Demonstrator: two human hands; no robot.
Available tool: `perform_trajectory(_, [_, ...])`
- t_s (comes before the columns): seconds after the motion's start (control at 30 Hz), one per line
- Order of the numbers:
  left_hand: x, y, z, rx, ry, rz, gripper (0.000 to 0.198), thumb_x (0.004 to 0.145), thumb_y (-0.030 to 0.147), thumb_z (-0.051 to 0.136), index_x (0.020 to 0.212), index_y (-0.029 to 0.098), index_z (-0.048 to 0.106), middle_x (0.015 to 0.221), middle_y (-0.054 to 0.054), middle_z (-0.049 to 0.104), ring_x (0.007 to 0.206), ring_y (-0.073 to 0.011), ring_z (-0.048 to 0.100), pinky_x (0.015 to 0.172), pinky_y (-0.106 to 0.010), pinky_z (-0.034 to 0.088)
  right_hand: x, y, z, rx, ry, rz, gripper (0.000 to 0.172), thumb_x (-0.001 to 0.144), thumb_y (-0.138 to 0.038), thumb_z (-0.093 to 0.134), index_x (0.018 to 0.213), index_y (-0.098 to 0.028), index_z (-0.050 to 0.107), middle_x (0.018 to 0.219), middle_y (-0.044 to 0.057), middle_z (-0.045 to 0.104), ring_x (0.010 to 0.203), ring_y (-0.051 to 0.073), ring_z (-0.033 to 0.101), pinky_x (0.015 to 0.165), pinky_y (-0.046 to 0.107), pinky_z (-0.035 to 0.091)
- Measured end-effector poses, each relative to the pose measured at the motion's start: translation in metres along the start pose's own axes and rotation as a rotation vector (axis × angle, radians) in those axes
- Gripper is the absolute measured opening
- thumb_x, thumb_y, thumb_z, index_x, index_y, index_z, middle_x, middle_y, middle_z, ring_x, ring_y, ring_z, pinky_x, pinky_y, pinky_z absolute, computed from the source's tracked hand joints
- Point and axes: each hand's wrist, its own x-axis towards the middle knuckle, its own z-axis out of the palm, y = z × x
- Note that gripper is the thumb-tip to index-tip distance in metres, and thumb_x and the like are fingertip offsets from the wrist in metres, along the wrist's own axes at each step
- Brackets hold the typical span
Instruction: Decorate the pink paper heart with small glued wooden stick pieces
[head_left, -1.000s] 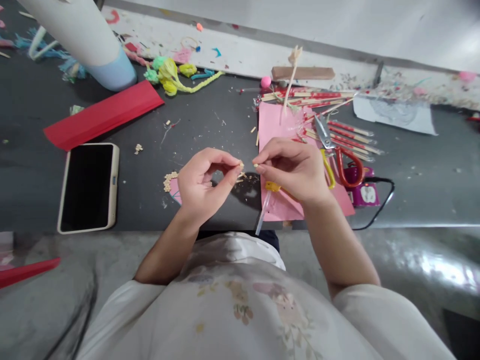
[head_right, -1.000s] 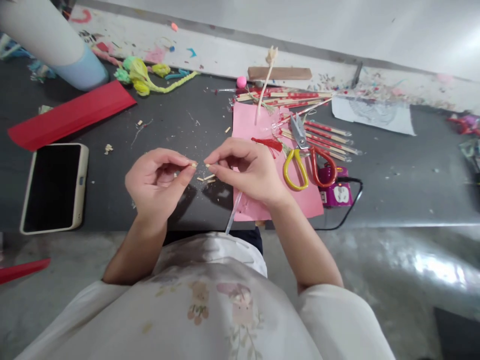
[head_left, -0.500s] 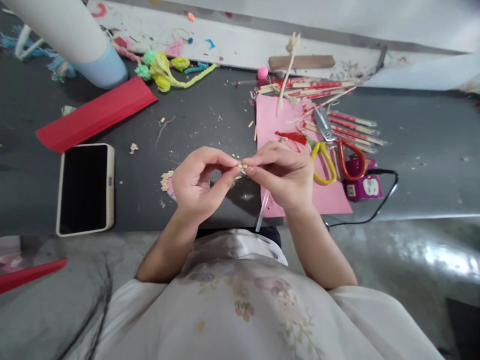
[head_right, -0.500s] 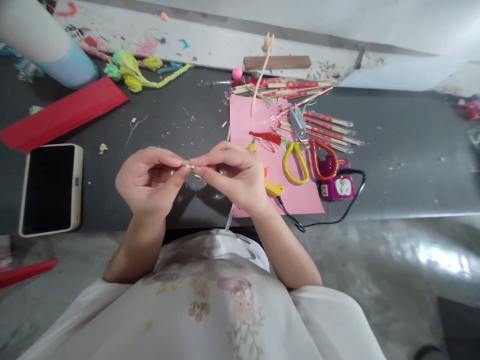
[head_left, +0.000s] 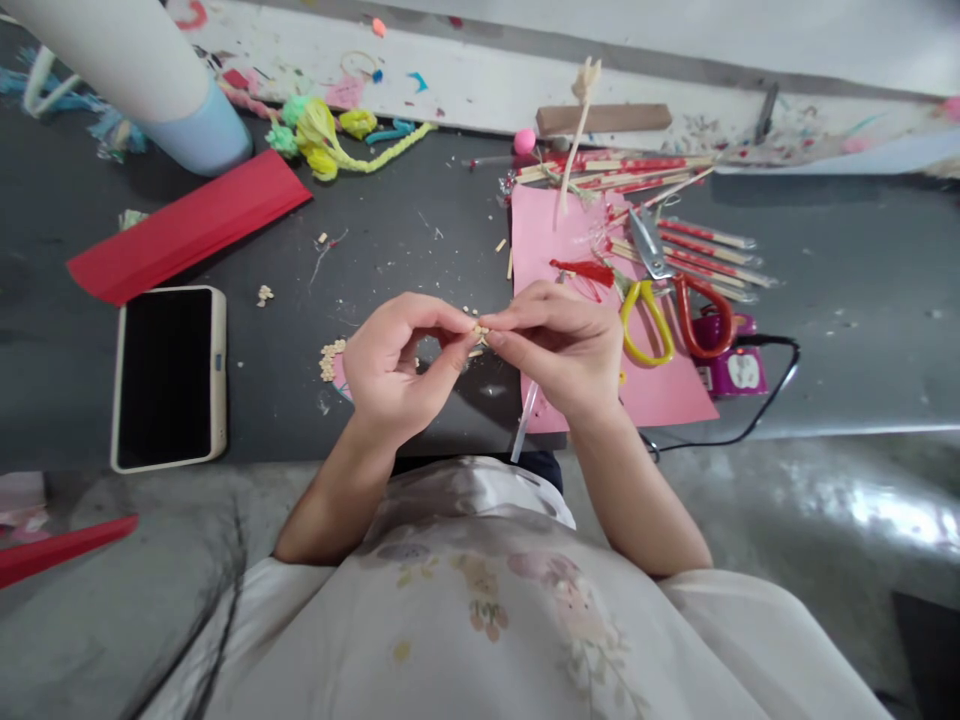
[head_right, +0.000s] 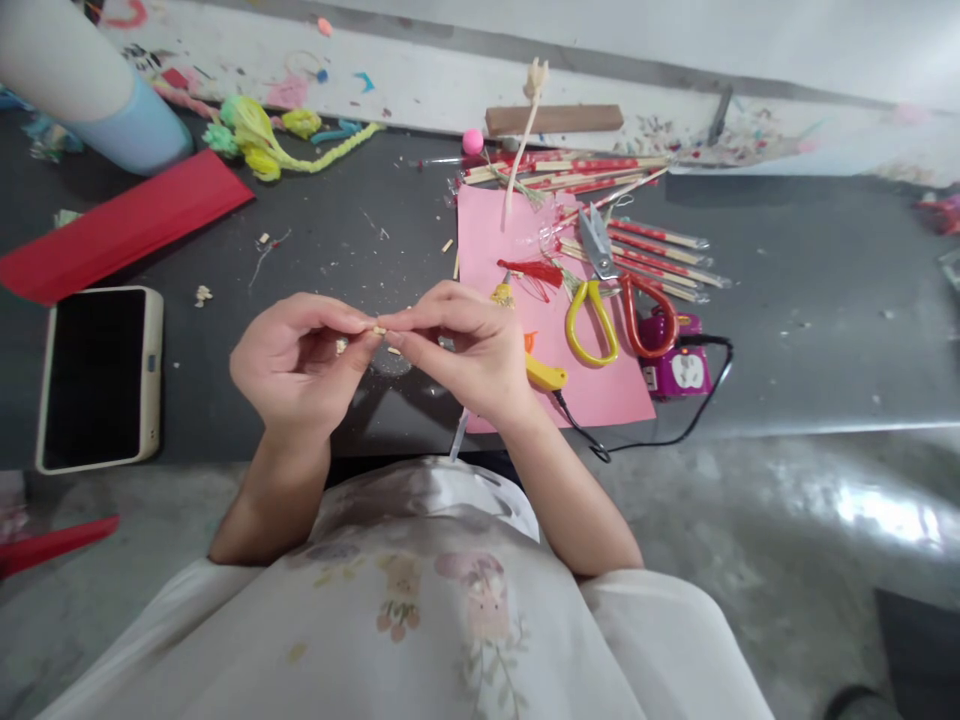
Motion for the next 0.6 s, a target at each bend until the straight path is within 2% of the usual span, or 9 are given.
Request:
perform_trajectory(0.17, [-0.0007,-0.0003,0.0005,0.03,0.013,-0.007,0.012,0.081,0.018,0.074,0.088,0.024,0.068,0.079,0.002,0.069,0.071,-0.0095,0.064,0.062,-0.026,0.053,-0.0007,0.0035,-0.0009,-0.066,0.008,0.017,0.009,0.075,-0.027,0.079,0.084,-0.028,0.08,0.073,-0.001,0.065,0.065,0.01,0.056,0.054,0.025,0.046])
perform_trajectory(0.33, [0.0,-0.0001,0.0004,0.055,0.01,0.025,0.012,0.081,0.016,0.074,0.088,0.024,0.067,0.08,0.002,0.069,0.071,-0.0086,0.064,0.062,-0.027,0.053,-0.001,0.0048,-0.0022,-0.06,0.012,0.009,0.013,0.076,-0.025,0.079,0.088,-0.027,0.079,0.074,0.0,0.067,0.067,0.011,0.058,0.059,0.027,0.05])
perform_trajectory(0.6, [-0.0017,0.0012,0.0,0.123,-0.026,0.051,0.017,0.081,0.012,0.071,0.09,0.026,0.066,0.081,0.001,0.071,0.072,-0.0119,0.065,0.065,-0.029,0.054,0.0008,0.0038,-0.0028,-0.091,-0.011,-0.035,0.003,0.078,-0.023,0.077,0.081,-0.023,0.075,0.075,0.0,0.07,0.069,0.012,0.06,0.06,0.026,0.049])
